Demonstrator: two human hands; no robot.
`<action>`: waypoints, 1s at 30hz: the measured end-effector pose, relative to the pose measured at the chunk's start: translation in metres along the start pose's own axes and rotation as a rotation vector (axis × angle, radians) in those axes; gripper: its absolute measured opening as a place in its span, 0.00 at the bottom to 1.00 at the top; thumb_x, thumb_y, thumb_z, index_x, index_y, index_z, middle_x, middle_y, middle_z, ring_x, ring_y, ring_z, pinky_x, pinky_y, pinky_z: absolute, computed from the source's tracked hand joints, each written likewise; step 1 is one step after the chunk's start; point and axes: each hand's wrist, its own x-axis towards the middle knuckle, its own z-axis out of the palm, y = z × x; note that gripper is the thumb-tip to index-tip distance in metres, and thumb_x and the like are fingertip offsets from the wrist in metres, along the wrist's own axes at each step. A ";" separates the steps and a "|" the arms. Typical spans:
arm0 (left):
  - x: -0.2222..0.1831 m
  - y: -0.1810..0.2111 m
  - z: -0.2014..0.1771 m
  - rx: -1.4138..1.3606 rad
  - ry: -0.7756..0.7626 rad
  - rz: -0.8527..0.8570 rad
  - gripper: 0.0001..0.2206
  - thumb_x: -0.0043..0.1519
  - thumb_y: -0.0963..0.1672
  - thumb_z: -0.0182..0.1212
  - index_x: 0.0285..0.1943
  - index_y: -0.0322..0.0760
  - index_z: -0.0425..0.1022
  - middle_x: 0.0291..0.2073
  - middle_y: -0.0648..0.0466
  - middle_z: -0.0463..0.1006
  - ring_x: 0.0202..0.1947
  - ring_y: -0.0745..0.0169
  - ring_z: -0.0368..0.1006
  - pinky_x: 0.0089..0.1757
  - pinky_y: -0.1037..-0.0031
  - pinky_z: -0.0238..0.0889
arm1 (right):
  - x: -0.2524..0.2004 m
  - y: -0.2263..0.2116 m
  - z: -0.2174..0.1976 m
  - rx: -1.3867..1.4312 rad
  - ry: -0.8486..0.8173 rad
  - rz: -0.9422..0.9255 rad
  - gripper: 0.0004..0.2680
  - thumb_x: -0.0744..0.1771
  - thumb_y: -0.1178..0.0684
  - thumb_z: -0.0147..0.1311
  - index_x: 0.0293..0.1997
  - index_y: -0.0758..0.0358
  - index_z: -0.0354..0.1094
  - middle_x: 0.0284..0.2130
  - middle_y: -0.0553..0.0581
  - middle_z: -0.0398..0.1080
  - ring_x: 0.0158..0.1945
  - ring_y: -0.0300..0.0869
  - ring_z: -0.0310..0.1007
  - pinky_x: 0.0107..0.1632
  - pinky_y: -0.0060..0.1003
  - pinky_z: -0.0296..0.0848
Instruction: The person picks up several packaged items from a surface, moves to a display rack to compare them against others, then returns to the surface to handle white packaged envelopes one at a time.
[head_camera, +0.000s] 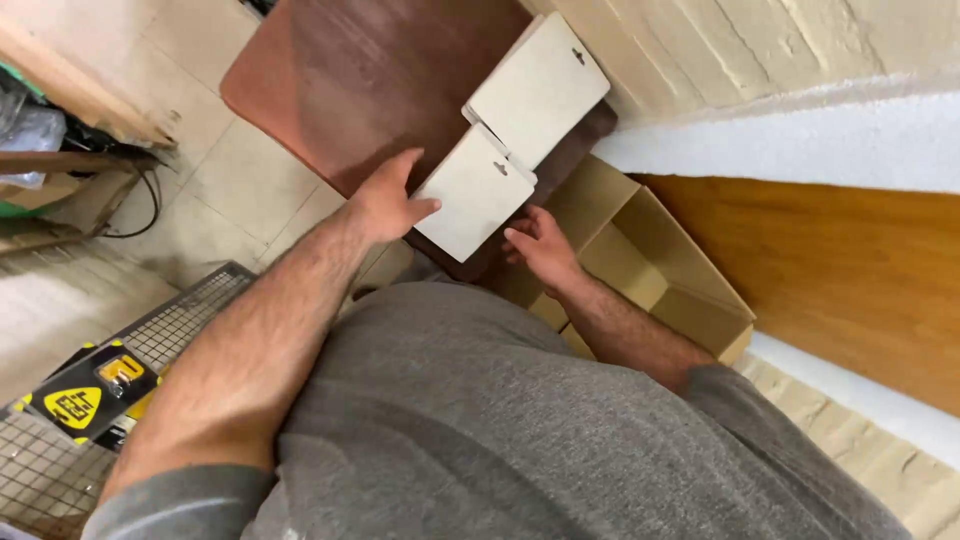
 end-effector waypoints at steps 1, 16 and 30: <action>0.005 0.003 0.002 0.005 -0.016 0.000 0.38 0.63 0.51 0.67 0.81 0.43 0.51 0.76 0.44 0.55 0.74 0.43 0.54 0.67 0.54 0.53 | 0.000 0.004 0.002 0.009 0.012 0.008 0.29 0.68 0.57 0.56 0.74 0.75 0.36 0.53 0.69 0.65 0.42 0.45 0.75 0.38 0.32 0.82; -0.020 -0.023 0.013 -0.167 -0.163 -0.133 0.41 0.49 0.52 0.76 0.72 0.35 0.63 0.65 0.38 0.71 0.66 0.37 0.66 0.62 0.52 0.64 | 0.010 0.046 0.036 0.046 -0.193 -0.235 0.30 0.65 0.61 0.64 0.75 0.65 0.47 0.59 0.63 0.63 0.57 0.49 0.68 0.57 0.43 0.76; 0.038 -0.027 -0.062 0.029 0.419 -0.043 0.29 0.64 0.46 0.60 0.75 0.40 0.57 0.68 0.46 0.60 0.66 0.46 0.57 0.64 0.59 0.53 | 0.052 -0.109 0.143 -0.416 -0.062 -0.331 0.22 0.65 0.50 0.55 0.67 0.53 0.57 0.57 0.51 0.70 0.56 0.40 0.69 0.55 0.37 0.69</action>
